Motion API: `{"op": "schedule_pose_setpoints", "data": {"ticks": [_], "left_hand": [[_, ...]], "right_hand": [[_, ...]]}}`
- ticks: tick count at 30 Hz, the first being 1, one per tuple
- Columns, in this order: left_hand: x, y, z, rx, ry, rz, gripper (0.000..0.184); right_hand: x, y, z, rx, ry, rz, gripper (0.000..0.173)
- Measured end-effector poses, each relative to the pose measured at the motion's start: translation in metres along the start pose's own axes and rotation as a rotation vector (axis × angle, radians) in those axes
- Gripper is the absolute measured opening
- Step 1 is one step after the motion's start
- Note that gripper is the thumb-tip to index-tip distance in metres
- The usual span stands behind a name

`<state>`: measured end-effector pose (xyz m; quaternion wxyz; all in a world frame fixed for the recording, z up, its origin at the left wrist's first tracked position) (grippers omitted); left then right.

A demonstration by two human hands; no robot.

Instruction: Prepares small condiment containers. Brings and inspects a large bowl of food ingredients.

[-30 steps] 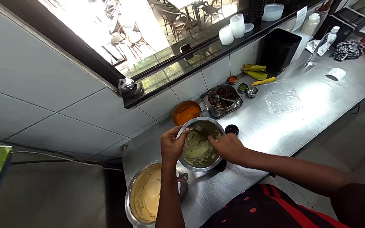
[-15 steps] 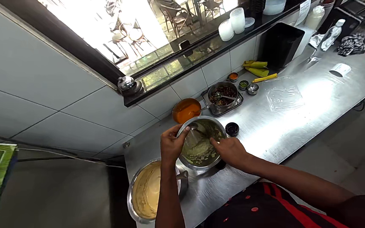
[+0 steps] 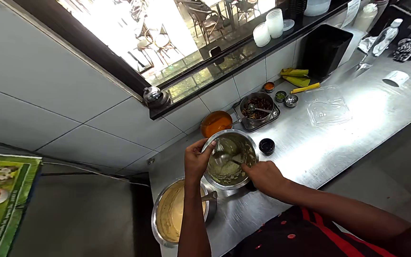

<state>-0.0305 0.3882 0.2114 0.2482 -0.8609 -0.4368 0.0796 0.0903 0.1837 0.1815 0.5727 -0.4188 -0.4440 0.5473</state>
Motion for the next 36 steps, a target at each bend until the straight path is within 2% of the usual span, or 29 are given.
{"op": "schedule_pose_setpoints", "data": {"ticks": [2, 3, 7, 10, 13, 15, 17, 19, 21, 25, 27, 29, 32, 36], "left_hand": [[0.002, -0.002, 0.003, -0.014, -0.003, 0.002, 0.016], [0.002, -0.003, 0.004, -0.022, -0.002, 0.003, 0.016], [0.001, -0.005, 0.006, -0.039, 0.017, 0.018, 0.017], [0.002, -0.006, 0.007, -0.046, 0.038, 0.029, 0.017], [0.002, -0.008, 0.006, -0.048, 0.059, 0.053, 0.016], [0.000, -0.008, 0.005, -0.052, 0.069, 0.066, 0.015], [-0.002, -0.009, 0.006, -0.054, 0.074, 0.066, 0.015], [-0.002, -0.010, 0.008, -0.062, 0.075, 0.064, 0.014], [-0.002, -0.010, 0.007, -0.068, 0.060, 0.060, 0.014], [-0.003, -0.009, 0.006, -0.048, 0.077, 0.071, 0.014], [-0.003, -0.008, 0.005, -0.047, 0.092, 0.084, 0.015], [-0.004, -0.008, 0.003, -0.046, 0.124, 0.108, 0.014], [-0.006, -0.008, 0.002, -0.036, 0.159, 0.153, 0.014], [-0.011, -0.007, 0.002, -0.036, 0.167, 0.151, 0.015]], "right_hand": [[-0.010, 0.004, 0.002, 0.023, -0.049, 0.037, 0.020], [-0.010, 0.004, 0.001, 0.035, -0.048, 0.049, 0.018], [0.013, -0.008, -0.008, 0.021, 0.067, 0.021, 0.042], [0.028, -0.001, -0.010, -0.082, 0.054, -0.075, 0.045], [0.021, 0.009, 0.003, -0.095, -0.054, -0.062, 0.047], [0.010, 0.020, 0.007, -0.091, -0.156, -0.102, 0.038], [-0.002, 0.017, 0.008, -0.071, -0.194, -0.047, 0.026], [-0.007, 0.000, 0.003, 0.019, -0.142, 0.090, 0.020], [-0.002, -0.018, -0.007, 0.143, -0.037, 0.168, 0.023], [0.021, -0.016, -0.014, 0.354, 0.179, 0.037, 0.034], [0.029, -0.010, -0.004, 0.452, 0.237, 0.037, 0.037], [0.032, 0.000, 0.007, 0.505, 0.192, 0.049, 0.035], [0.030, 0.014, 0.018, 0.449, 0.061, 0.078, 0.025], [0.021, -0.016, 0.014, 0.265, -0.023, 0.251, 0.018]]}}
Point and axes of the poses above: each hand's wrist, its own x-axis towards the middle knuckle, its own y-axis out of the palm, z = x × y, the point moved 2 cm from there along x, towards the middle knuckle, and after that the axes turned 12 degrees about -y, right-handed, at the moved point
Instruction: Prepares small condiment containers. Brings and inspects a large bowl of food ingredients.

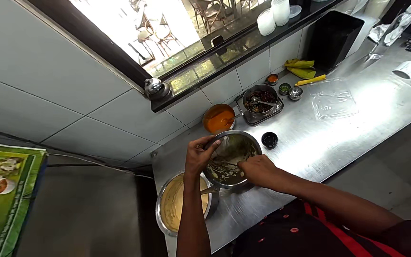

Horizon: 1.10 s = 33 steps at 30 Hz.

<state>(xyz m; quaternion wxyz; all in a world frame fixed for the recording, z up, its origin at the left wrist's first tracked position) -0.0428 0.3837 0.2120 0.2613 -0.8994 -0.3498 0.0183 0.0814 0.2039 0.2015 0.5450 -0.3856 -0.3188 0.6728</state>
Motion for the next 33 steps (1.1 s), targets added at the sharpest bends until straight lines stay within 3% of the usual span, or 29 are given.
{"op": "schedule_pose_setpoints", "data": {"ticks": [4, 7, 11, 14, 17, 20, 23, 26, 28, 33], "left_hand": [[0.003, -0.002, 0.003, -0.024, -0.001, -0.010, 0.015], [0.002, 0.001, 0.001, -0.037, -0.016, 0.000, 0.015], [0.005, 0.003, -0.004, -0.004, -0.035, -0.023, 0.014], [0.006, 0.003, -0.003, -0.011, -0.049, -0.043, 0.013], [0.006, 0.004, -0.003, -0.032, -0.062, -0.050, 0.015], [0.013, 0.006, -0.003, -0.029, -0.077, -0.040, 0.014], [0.028, 0.006, -0.002, 0.021, -0.071, -0.022, 0.014], [0.022, 0.006, -0.004, 0.022, -0.100, -0.055, 0.013], [0.019, 0.006, -0.004, 0.002, -0.122, -0.085, 0.013], [0.020, 0.008, -0.003, -0.003, -0.145, -0.107, 0.013]], "right_hand": [[-0.013, -0.027, 0.004, -0.132, 0.086, -0.090, 0.026], [-0.003, -0.021, 0.003, -0.135, 0.124, -0.198, 0.040], [0.001, -0.002, -0.009, -0.146, 0.012, -0.115, 0.032], [-0.013, -0.005, -0.016, -0.183, 0.024, -0.010, 0.029], [-0.018, -0.023, -0.022, -0.188, 0.055, -0.091, 0.028], [-0.005, -0.025, -0.027, -0.228, 0.056, -0.219, 0.042], [0.000, -0.015, -0.026, -0.286, 0.031, -0.204, 0.048], [-0.011, -0.002, -0.023, -0.324, -0.037, -0.178, 0.026], [-0.017, -0.007, -0.024, -0.342, -0.031, -0.151, 0.022], [-0.006, -0.030, -0.033, -0.359, 0.070, -0.312, 0.042]]}}
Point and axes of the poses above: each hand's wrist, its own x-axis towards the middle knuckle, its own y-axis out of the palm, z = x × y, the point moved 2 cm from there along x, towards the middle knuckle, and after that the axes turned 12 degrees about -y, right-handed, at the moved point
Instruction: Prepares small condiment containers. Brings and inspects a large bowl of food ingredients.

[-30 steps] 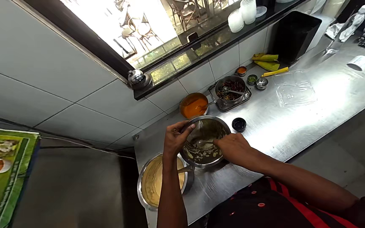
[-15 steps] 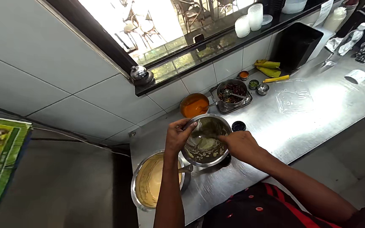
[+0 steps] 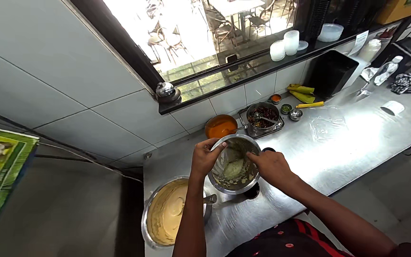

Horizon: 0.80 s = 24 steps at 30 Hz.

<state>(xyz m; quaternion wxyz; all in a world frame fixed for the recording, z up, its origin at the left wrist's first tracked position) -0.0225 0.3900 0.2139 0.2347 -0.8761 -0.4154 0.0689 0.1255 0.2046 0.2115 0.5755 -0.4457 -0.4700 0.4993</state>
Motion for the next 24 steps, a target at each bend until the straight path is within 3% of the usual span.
{"op": "schedule_pose_setpoints", "data": {"ticks": [4, 9, 15, 22, 24], "left_hand": [[0.002, 0.003, 0.001, 0.012, -0.020, -0.030, 0.014], [0.003, -0.001, 0.008, 0.002, -0.059, -0.062, 0.013], [-0.003, 0.007, 0.002, 0.025, -0.042, -0.047, 0.014], [-0.006, 0.007, 0.001, 0.075, -0.030, -0.099, 0.017], [-0.005, 0.007, 0.001, 0.073, -0.031, -0.080, 0.016]], "right_hand": [[-0.005, 0.018, 0.003, -0.075, 0.005, 0.009, 0.043], [-0.031, 0.022, 0.011, -0.040, -0.057, 0.085, 0.022], [-0.008, 0.026, 0.002, -0.107, 0.017, -0.129, 0.042], [-0.035, 0.024, 0.011, -0.058, -0.014, 0.142, 0.027], [-0.030, 0.017, 0.006, -0.036, -0.014, 0.090, 0.027]]}}
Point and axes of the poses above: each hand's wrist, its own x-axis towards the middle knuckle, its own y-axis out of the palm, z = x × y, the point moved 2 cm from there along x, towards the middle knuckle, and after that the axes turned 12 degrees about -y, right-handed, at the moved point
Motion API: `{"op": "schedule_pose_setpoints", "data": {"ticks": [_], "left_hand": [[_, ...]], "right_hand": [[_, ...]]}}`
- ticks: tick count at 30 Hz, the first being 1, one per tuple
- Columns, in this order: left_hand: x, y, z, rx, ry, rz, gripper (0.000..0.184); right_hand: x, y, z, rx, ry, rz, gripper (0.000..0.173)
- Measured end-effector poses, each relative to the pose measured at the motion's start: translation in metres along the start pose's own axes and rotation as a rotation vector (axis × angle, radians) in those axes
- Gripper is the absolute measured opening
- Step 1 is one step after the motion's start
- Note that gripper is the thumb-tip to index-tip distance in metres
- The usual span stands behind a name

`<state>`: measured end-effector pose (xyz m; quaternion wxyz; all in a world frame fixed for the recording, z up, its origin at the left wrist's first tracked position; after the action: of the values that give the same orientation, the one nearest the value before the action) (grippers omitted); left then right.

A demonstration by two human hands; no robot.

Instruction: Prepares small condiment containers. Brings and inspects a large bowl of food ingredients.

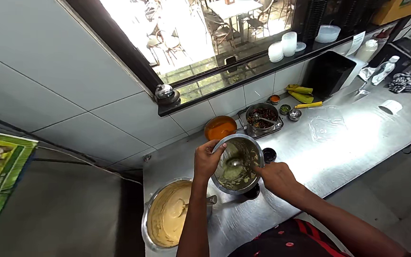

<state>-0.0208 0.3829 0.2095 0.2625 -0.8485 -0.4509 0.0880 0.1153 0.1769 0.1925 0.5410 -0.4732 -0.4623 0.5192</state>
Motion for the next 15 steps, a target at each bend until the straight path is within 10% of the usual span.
{"op": "schedule_pose_setpoints", "data": {"ticks": [15], "left_hand": [[0.015, 0.008, -0.004, 0.058, 0.034, 0.013, 0.015]], "right_hand": [[0.019, -0.008, -0.048, 0.271, 0.045, 0.238, 0.028]]}}
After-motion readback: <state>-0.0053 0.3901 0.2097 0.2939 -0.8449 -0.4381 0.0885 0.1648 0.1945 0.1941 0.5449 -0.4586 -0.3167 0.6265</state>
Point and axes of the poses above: each hand's wrist, its own x-axis towards the middle knuckle, its own y-axis out of the palm, z = x × y, the point moved 2 cm from there along x, towards the middle knuckle, and after that the axes turned 12 degrees about -y, right-handed, at the moved point
